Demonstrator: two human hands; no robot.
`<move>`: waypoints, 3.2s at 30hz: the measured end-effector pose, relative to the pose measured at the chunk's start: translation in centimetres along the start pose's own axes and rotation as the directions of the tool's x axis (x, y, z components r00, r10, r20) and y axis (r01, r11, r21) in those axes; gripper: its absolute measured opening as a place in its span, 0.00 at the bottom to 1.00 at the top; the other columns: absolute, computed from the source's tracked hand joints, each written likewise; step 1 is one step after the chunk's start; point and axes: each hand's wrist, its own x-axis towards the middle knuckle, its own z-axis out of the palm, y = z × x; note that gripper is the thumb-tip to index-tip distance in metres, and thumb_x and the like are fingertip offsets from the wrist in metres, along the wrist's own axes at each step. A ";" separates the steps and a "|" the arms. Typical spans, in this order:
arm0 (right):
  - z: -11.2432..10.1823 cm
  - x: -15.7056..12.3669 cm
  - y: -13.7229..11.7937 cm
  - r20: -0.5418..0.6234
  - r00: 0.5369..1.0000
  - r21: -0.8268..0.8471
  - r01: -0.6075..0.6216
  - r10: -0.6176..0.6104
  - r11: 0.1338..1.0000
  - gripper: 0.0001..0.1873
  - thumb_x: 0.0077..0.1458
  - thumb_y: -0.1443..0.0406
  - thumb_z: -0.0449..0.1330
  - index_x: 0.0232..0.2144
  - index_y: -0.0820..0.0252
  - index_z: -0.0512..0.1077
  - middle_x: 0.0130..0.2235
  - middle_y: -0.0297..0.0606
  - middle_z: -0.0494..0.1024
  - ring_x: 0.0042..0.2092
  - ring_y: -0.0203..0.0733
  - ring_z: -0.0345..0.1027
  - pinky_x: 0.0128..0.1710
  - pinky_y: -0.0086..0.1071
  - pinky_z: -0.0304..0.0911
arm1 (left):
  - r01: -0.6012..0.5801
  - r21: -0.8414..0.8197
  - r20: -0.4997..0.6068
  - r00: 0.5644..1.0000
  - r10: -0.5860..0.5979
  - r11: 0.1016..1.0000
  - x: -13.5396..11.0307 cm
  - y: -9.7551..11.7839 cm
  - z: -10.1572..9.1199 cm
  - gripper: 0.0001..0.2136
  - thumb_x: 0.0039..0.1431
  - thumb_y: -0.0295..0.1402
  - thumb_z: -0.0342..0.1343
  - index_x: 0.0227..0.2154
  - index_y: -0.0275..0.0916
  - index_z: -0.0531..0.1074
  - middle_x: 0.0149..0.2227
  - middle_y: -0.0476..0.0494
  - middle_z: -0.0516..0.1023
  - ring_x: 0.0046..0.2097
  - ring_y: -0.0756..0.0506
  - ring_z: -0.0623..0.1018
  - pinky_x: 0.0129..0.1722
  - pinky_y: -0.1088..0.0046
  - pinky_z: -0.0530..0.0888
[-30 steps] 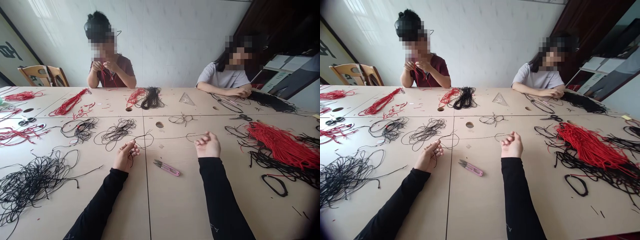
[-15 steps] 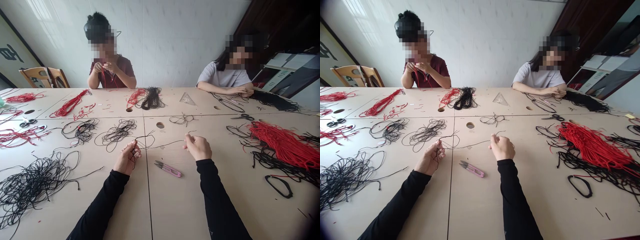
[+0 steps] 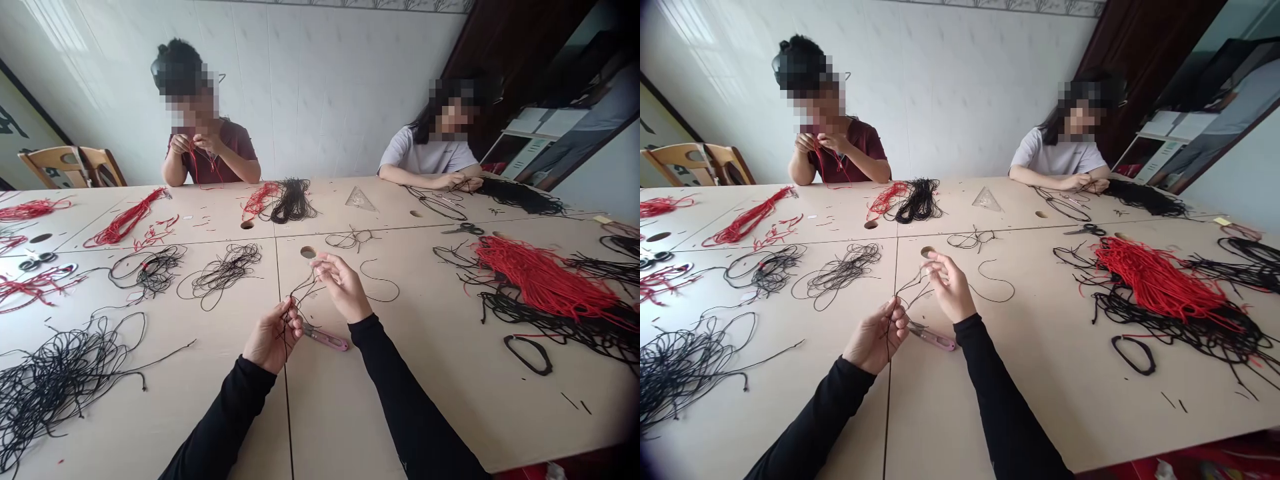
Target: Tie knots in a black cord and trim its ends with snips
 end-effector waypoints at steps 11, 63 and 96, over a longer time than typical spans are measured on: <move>3.0 -1.6 -0.7 0.301 0.953 0.029 -0.029 0.019 0.999 0.20 0.63 0.57 0.50 0.54 0.58 0.59 0.47 0.46 0.76 0.50 0.42 0.70 0.53 0.43 0.63 | -0.206 -0.094 -0.276 0.945 0.173 0.974 0.7 2.1 0.0 0.02 0.56 0.24 0.57 0.31 0.34 0.74 0.24 0.48 0.75 0.27 0.52 0.78 0.31 0.79 0.78; 3.9 -1.9 -1.0 -0.004 1.000 -0.116 0.023 -0.023 0.993 0.13 0.57 0.58 0.55 0.38 0.61 0.71 0.35 0.41 0.79 0.35 0.39 0.72 0.33 0.30 0.68 | -0.378 0.264 -0.018 0.918 0.396 0.887 2.4 0.6 -2.4 0.14 0.41 0.37 0.69 0.26 0.33 0.74 0.22 0.51 0.69 0.23 0.54 0.70 0.24 0.78 0.69; 4.3 -1.9 -0.5 0.088 0.996 -0.177 -0.007 0.023 0.984 0.11 0.57 0.60 0.53 0.33 0.60 0.72 0.35 0.38 0.76 0.31 0.37 0.66 0.31 0.30 0.63 | -0.361 0.299 0.012 0.927 0.375 0.883 2.1 0.4 -2.1 0.12 0.43 0.36 0.67 0.25 0.34 0.72 0.21 0.51 0.69 0.21 0.53 0.70 0.23 0.77 0.69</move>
